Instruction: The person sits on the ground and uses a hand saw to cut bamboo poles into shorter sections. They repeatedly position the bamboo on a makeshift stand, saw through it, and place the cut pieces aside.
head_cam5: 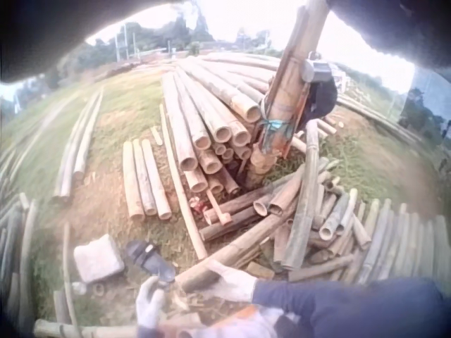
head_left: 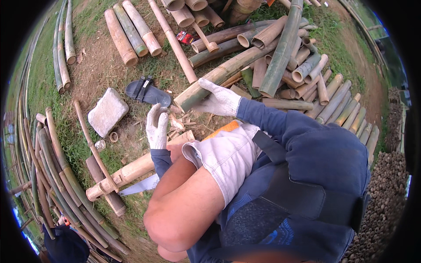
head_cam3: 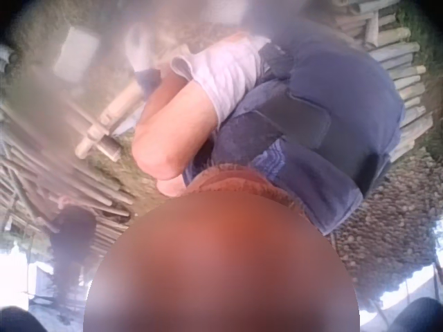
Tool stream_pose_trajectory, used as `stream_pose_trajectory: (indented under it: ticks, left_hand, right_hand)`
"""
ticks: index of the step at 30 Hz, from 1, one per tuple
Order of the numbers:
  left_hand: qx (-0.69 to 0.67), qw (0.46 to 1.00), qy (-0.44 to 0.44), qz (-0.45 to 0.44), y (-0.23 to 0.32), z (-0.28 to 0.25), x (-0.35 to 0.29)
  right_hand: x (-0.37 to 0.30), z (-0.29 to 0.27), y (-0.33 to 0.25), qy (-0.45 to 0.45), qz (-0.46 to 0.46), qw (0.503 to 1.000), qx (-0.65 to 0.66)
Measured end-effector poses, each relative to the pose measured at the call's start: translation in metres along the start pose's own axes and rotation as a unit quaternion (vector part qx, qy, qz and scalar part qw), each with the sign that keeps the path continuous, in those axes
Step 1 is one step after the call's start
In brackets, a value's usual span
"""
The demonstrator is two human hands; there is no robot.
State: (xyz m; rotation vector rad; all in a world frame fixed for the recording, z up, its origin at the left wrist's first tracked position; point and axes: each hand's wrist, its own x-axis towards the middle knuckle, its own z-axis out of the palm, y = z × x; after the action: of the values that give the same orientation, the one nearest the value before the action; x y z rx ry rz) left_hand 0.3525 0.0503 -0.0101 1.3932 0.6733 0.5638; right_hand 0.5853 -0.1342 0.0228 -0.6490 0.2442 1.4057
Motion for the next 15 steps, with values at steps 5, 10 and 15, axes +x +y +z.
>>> stream_pose_trajectory:
  ticks: [5, 10, 15]
  left_hand:
    - [-0.084, 0.996, 0.003, -0.003, 0.045, -0.02, -0.004]
    - [0.025, 0.992, 0.118, -0.038, 0.05, -0.046, -0.02]
    - [-0.051, 0.948, 0.312, -0.05, 0.042, -0.081, -0.034]
  right_hand:
    - [0.035, 0.05, 0.072, -0.049, 0.149, 0.985, -0.075]
    - [0.046, 0.042, 0.079, -0.072, 0.181, 0.973, -0.125]
    - [0.011, -0.032, 0.006, 0.018, 0.07, 0.996, -0.055]
